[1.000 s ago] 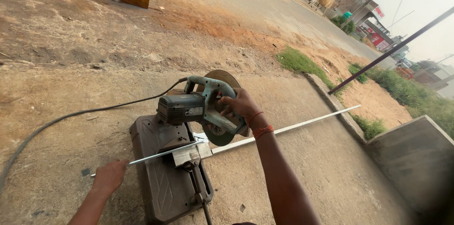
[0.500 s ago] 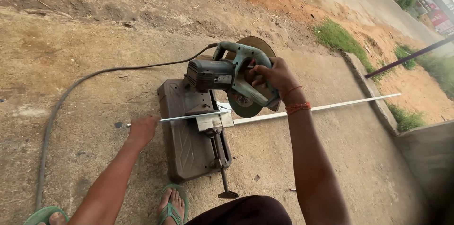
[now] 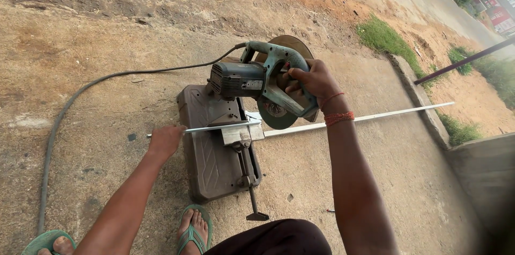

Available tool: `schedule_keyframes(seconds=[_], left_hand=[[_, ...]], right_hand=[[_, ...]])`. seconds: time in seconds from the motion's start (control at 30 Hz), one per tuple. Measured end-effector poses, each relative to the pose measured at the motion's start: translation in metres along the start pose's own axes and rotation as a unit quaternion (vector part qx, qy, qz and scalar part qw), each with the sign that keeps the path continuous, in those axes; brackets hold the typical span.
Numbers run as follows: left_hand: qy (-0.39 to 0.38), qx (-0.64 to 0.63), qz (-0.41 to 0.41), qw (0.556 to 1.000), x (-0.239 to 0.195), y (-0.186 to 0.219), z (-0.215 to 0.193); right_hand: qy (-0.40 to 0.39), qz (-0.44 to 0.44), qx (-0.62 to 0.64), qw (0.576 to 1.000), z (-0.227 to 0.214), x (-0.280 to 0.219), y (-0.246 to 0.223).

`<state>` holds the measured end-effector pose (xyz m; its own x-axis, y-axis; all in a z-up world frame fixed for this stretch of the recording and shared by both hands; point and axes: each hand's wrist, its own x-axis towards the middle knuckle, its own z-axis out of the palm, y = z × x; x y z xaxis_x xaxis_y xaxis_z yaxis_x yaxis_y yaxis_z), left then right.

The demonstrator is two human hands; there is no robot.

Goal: The person cuts a long metal rod into smaller pieces using a metal chop saw on the floor.

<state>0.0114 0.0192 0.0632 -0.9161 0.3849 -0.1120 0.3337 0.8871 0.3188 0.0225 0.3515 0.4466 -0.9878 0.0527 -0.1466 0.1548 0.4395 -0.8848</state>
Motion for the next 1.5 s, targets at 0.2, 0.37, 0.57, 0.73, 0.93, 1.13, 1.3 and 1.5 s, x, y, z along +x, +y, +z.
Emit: schedule_keyframes(seconds=[0.2,0.37,0.57,0.73,0.93,1.13,1.3,1.5], left_hand=[[0.018,0.006,0.010,1.000,0.003,0.005,0.000],[0.040,0.003,0.020,0.999,0.008,0.005,0.008],[0.041,-0.006,0.023,0.999,0.008,0.004,0.008],[0.030,-0.004,0.019,0.999,0.006,0.005,0.003],[0.008,0.017,0.019,1.000,0.008,0.005,0.004],[0.007,0.016,0.015,1.000,0.008,0.006,0.003],[0.009,0.006,0.013,1.000,0.004,0.010,-0.004],[0.003,-0.042,-0.005,0.999,0.007,0.006,0.003]], right_hand=[[0.002,-0.006,-0.014,1.000,0.000,0.000,0.001],[0.001,-0.005,-0.007,1.000,0.001,-0.001,0.000],[0.005,0.005,-0.004,1.000,-0.002,0.001,0.004],[0.000,0.005,-0.009,1.000,-0.001,0.000,0.004],[0.007,0.007,-0.038,0.999,0.012,-0.008,-0.014],[0.049,0.009,-0.120,0.991,0.016,-0.006,-0.023],[0.058,-0.025,-0.145,0.987,0.011,0.004,-0.020],[0.045,-0.003,-0.118,0.992,0.009,0.006,-0.020]])
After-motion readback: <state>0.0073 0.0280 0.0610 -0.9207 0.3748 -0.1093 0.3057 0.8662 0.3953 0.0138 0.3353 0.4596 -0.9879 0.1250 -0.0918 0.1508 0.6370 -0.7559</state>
